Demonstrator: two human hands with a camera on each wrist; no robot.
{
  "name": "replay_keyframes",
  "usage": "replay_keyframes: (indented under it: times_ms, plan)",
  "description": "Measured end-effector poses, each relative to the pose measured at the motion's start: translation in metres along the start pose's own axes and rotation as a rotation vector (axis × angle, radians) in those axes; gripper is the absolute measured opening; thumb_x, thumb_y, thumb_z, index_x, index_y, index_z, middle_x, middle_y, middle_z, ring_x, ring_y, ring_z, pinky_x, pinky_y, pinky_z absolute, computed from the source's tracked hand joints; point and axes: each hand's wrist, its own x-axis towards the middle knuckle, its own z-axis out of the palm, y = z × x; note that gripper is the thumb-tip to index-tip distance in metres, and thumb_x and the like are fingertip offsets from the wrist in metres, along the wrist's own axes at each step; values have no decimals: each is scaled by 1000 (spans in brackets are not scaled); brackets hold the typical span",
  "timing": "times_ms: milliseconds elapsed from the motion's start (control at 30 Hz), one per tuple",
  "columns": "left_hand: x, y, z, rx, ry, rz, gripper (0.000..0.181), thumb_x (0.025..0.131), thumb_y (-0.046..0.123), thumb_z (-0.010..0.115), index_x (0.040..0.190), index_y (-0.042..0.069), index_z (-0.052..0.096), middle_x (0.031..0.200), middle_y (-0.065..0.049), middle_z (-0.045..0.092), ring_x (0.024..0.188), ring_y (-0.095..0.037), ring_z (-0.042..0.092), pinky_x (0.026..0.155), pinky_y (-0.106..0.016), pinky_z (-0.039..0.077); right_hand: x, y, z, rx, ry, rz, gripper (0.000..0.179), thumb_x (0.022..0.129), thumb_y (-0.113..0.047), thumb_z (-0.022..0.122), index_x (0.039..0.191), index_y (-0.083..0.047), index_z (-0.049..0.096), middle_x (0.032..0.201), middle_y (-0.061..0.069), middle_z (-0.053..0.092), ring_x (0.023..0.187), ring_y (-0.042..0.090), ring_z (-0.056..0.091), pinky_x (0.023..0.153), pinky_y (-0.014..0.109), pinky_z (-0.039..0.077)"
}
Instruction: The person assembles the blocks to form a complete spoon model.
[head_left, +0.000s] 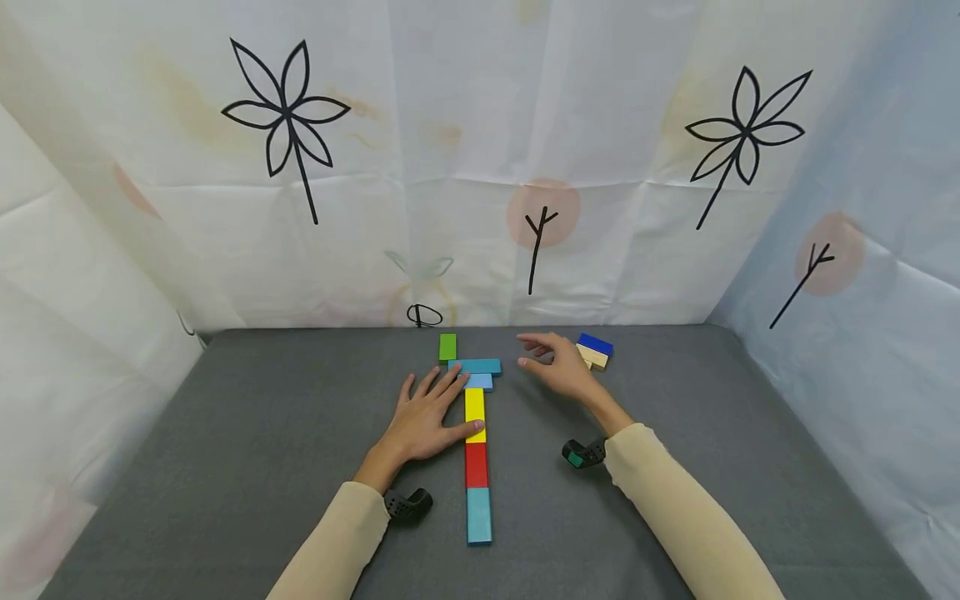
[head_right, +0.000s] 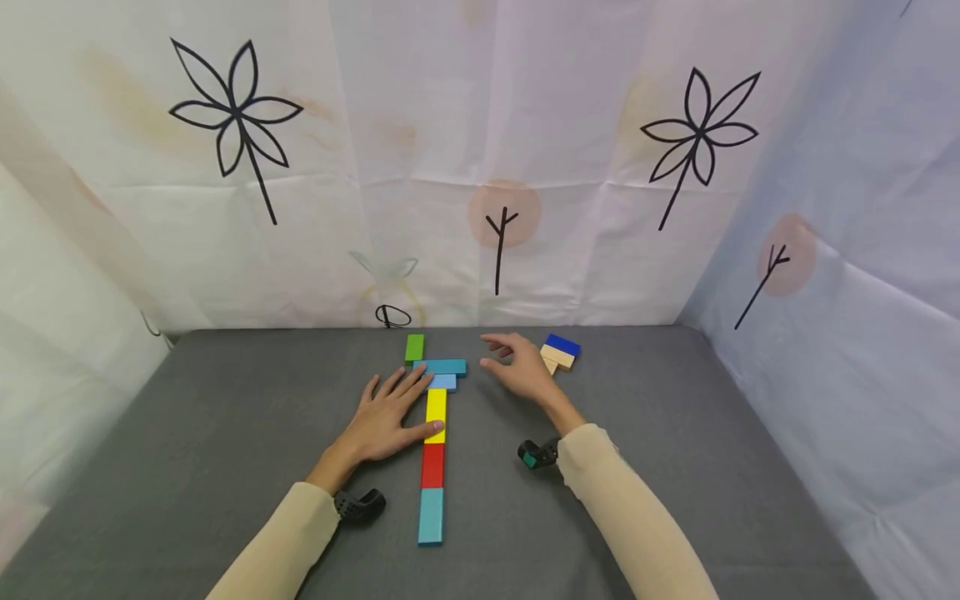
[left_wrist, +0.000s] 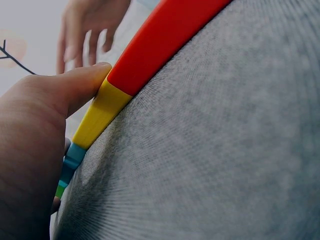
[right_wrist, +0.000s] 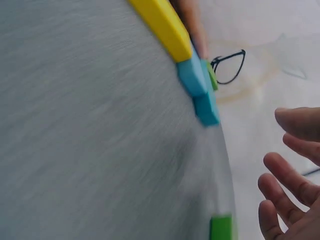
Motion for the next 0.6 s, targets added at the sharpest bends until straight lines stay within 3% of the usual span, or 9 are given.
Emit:
replay_keyframes:
  times_ms: [300, 600]
  plan:
    - [-1, -1, 1, -6, 6, 10, 89, 93, 72, 49, 164, 24, 22, 170, 4, 13, 155, -32, 12, 118, -65, -2, -49, 30, -16, -68, 178, 24, 45, 92, -8, 75, 135, 2, 63, 122, 23, 63, 109, 40, 60, 92, 57, 49]
    - [-1, -2, 1, -16, 6, 11, 89, 93, 72, 49, 164, 24, 22, 170, 4, 13, 155, -31, 12, 118, -64, -3, -61, 41, -21, -105, 196, 65, 47, 90, -7, 77, 134, 1, 64, 122, 25, 61, 104, 38, 61, 85, 52, 50]
